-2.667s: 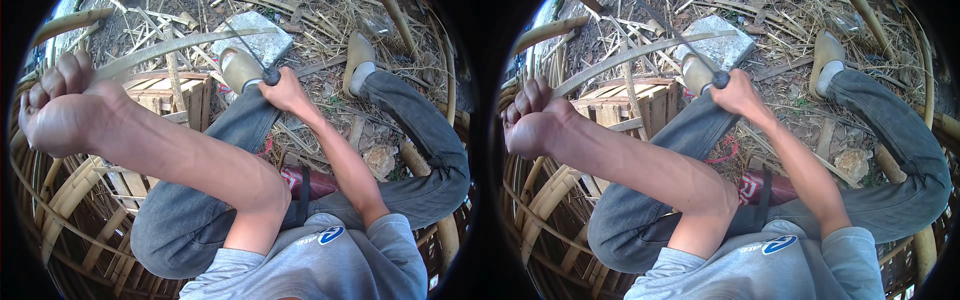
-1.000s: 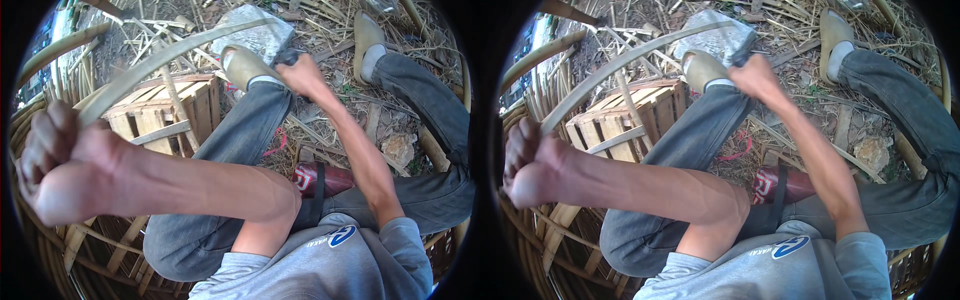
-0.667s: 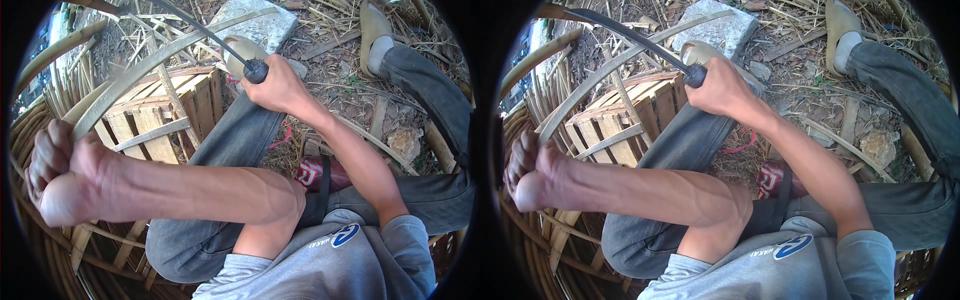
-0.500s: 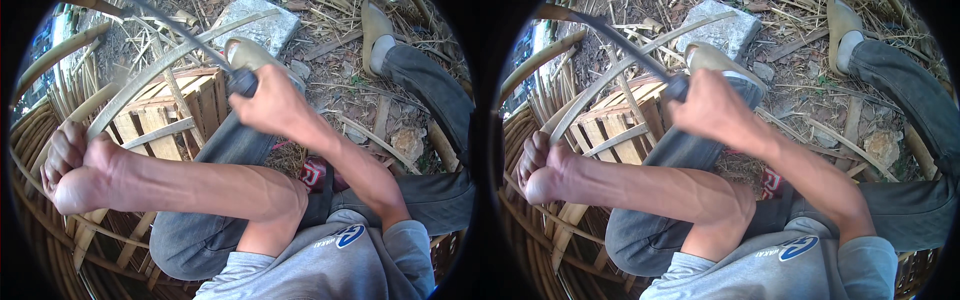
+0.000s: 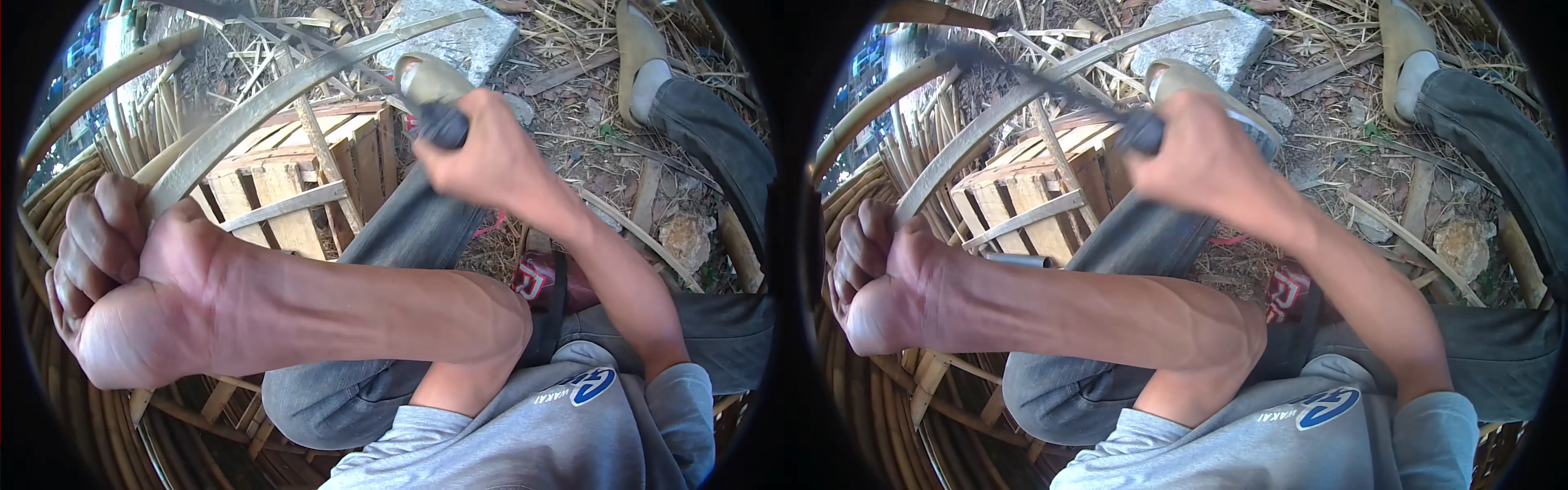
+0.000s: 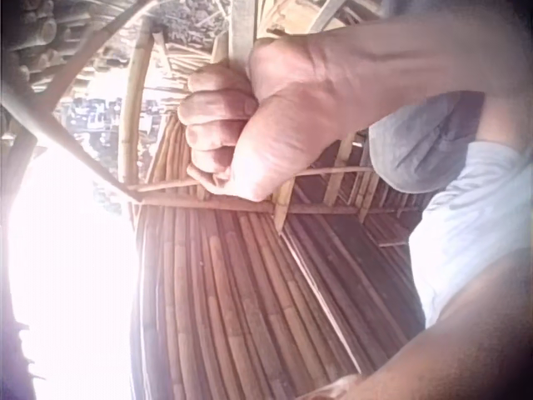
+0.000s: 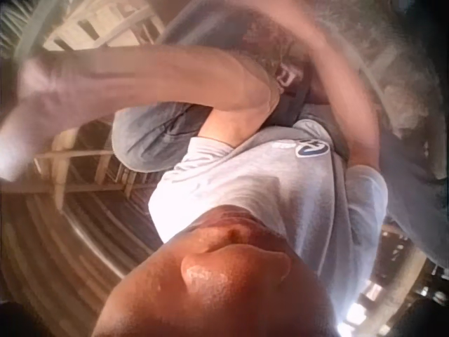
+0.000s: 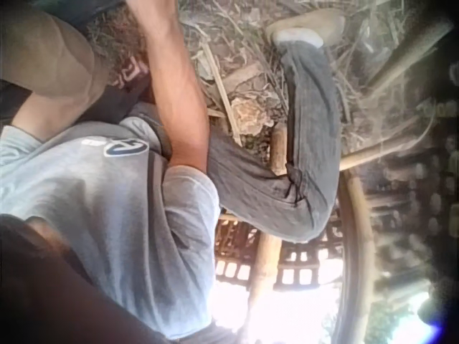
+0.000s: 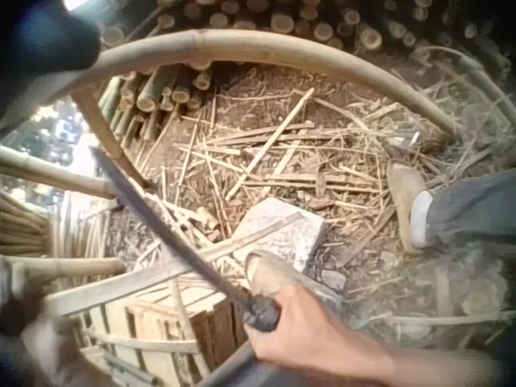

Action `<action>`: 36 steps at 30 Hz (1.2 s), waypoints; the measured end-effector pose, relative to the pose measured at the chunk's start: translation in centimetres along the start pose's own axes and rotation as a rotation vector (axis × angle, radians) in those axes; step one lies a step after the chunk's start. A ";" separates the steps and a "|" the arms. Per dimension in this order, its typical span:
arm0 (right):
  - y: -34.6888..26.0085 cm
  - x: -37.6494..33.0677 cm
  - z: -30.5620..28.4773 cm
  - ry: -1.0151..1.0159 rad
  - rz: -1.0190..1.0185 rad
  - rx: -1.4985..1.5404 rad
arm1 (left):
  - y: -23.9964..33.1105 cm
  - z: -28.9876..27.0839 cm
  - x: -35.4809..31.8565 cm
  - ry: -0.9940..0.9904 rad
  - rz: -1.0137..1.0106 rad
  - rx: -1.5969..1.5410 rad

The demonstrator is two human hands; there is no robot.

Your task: The person uses a machete to shave and refine narrow bamboo strips. They then assemble the strips into a frame by positioning them and hammering small nails to secure them.

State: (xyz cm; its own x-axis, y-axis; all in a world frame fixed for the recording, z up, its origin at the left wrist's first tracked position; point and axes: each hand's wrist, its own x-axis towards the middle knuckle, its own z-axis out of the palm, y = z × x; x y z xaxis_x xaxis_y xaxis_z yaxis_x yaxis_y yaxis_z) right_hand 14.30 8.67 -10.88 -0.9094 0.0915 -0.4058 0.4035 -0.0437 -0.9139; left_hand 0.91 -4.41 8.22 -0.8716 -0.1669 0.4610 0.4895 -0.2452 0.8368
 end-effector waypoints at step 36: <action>10.5 5.3 -5.5 0.161 0.369 -0.216 | -1.0 4.0 -3.1 0.066 -0.082 -0.012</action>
State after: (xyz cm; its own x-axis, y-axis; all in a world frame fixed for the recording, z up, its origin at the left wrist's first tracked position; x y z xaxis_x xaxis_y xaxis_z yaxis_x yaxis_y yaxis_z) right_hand 14.26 14.18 -22.59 -0.6803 0.2632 -0.6841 0.7250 0.1048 -0.6807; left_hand 3.03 0.19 7.09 -0.9050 -0.2089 0.3706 0.4177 -0.2716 0.8670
